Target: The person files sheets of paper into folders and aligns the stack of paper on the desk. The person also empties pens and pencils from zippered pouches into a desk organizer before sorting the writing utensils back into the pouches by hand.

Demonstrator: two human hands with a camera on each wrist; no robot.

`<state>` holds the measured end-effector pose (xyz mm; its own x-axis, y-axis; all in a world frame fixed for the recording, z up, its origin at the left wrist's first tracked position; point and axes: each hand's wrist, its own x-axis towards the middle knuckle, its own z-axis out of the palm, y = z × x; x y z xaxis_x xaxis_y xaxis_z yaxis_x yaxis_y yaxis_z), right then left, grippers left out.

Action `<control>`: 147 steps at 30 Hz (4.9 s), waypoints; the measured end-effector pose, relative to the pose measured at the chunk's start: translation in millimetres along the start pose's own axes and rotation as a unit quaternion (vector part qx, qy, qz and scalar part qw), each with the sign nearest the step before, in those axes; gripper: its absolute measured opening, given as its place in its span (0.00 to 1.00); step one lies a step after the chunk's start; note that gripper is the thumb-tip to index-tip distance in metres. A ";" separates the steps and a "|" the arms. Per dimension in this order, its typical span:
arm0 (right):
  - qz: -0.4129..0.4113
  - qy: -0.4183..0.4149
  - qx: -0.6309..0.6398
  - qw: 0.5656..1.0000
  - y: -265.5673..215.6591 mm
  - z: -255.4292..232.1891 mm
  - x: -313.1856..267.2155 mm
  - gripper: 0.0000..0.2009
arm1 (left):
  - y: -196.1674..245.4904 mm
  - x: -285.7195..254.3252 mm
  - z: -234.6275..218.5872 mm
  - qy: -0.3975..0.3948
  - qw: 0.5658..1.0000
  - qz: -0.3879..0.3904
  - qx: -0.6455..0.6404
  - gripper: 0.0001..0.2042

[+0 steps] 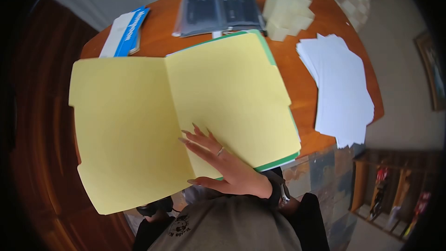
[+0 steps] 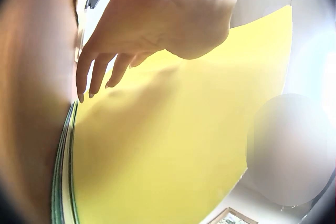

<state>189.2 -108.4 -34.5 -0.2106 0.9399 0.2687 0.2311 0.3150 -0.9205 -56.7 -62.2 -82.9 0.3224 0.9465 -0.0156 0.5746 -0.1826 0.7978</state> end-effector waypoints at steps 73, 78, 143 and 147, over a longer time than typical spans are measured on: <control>0.155 0.153 -0.322 0.922 -21.7 -74.5 -49.0 0.30 | -179.5 -128.7 -25.3 -0.002 0.835 -0.099 -0.542 0.22; 0.328 0.327 -0.533 0.708 24.9 -134.5 -101.5 0.40 | -175.8 -105.8 -26.4 -0.034 0.812 -0.088 -0.576 0.22; 0.430 0.367 -0.573 0.593 39.2 -141.9 -132.3 0.24 | -156.6 -53.4 -40.9 -0.221 0.850 0.027 -0.478 0.25; 0.405 0.328 -0.579 0.627 24.3 -126.2 -111.3 0.20 | -145.0 -44.4 -40.0 -0.241 0.854 0.031 -0.461 0.25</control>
<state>338.1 -188.7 -51.1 0.7698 0.5856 0.2541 0.6245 -0.7733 -0.1098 -184.4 -67.1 -173.8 0.7306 0.6823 -0.0249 -0.2189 0.2686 0.9381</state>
